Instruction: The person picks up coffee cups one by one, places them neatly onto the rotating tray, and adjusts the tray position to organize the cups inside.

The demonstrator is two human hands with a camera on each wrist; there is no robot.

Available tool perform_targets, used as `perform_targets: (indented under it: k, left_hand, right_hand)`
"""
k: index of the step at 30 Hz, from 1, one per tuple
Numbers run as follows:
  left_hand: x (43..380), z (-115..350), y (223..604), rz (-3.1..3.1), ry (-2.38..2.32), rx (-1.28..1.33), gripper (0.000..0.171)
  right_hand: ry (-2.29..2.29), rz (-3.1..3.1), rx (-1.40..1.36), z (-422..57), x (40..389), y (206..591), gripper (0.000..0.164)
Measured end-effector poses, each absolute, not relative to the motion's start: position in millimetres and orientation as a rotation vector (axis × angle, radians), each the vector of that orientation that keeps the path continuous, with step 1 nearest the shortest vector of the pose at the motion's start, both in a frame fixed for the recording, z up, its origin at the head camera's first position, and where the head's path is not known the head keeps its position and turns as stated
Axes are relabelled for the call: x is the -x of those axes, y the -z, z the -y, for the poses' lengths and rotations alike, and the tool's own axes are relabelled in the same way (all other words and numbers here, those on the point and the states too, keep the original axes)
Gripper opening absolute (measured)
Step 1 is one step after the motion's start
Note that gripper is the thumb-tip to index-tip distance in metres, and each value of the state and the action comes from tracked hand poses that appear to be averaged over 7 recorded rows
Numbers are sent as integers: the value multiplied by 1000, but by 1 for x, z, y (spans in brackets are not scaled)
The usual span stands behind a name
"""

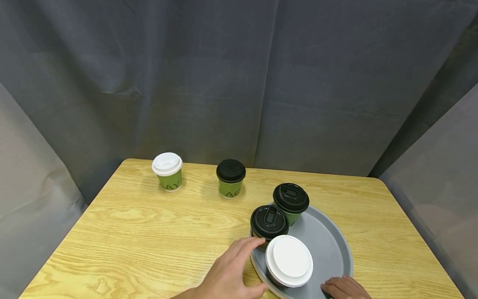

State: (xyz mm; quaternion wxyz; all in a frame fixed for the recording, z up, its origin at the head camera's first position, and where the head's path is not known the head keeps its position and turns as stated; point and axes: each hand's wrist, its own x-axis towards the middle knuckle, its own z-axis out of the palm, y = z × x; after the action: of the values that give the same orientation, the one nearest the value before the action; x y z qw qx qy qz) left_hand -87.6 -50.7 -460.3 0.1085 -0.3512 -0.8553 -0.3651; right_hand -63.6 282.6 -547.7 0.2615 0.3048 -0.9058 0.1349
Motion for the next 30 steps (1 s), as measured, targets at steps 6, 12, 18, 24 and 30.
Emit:
perform_targets:
  k: [6, 12, 18, 24, 30]
  left_hand:
    - [88, 47, 456, 2423, 926, 1156, 89]
    - [90, 41, 453, 2330, 800, 1226, 91]
    - [93, 36, 448, 2247, 590, 1254, 88]
    - [93, 31, 447, 2222, 452, 1296, 82]
    - [95, 26, 444, 2131, 334, 1355, 76]
  right_hand:
    - [-391, 2455, -792, -280, 61, 548, 51]
    - [-378, 2462, -791, -279, 60, 548, 52]
    - [-362, 2475, -767, -277, 57, 548, 56]
    - [-369, 2469, -732, -273, 56, 548, 56]
    - [-362, 2467, -720, -273, 56, 547, 54]
